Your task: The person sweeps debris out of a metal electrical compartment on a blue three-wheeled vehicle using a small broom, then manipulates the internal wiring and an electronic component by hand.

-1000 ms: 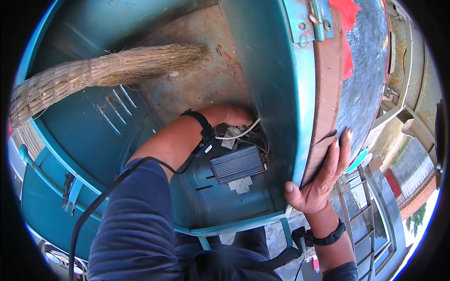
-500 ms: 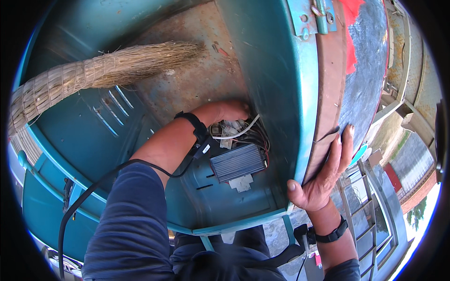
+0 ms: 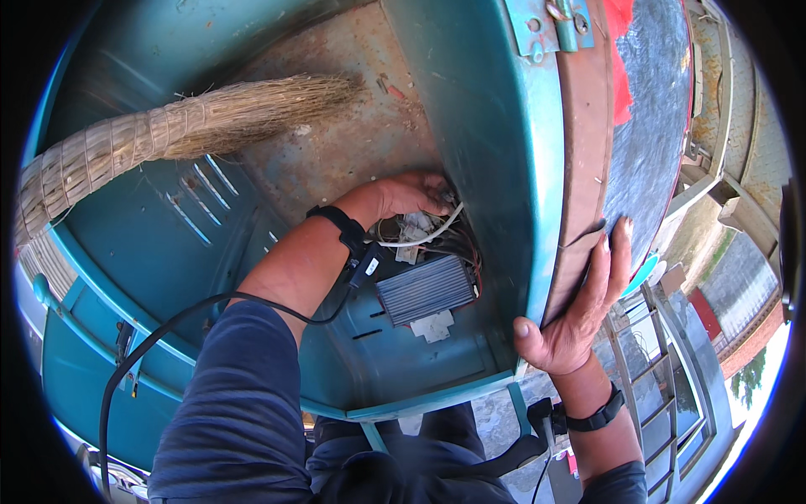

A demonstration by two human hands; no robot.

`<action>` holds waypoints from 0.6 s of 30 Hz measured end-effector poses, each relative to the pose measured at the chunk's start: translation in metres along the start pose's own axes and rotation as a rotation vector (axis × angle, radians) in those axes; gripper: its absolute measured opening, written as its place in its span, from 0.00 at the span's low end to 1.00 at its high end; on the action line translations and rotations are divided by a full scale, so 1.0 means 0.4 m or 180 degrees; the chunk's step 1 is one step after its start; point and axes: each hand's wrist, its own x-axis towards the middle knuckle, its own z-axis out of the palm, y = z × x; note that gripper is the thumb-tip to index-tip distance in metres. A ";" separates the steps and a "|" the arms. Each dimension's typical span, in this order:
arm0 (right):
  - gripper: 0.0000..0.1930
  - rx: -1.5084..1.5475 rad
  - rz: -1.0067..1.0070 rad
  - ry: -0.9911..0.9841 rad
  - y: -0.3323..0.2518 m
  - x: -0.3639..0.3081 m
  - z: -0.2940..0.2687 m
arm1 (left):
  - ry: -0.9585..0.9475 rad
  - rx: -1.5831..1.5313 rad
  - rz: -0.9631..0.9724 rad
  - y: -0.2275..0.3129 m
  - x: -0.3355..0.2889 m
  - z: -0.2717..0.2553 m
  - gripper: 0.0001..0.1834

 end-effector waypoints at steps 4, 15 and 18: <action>0.55 0.0004 -0.0027 0.0004 -0.001 0.004 0.001 | 0.0012 0.0094 -0.0061 0.010 0.003 0.009 0.27; 0.56 0.0020 -0.0030 0.0067 0.003 0.003 0.007 | 0.1114 0.0788 0.0146 -0.007 0.036 0.101 0.33; 0.56 -0.0040 -0.0044 0.0103 0.007 0.001 0.011 | 0.1791 0.1527 -0.0146 0.024 0.005 0.152 0.28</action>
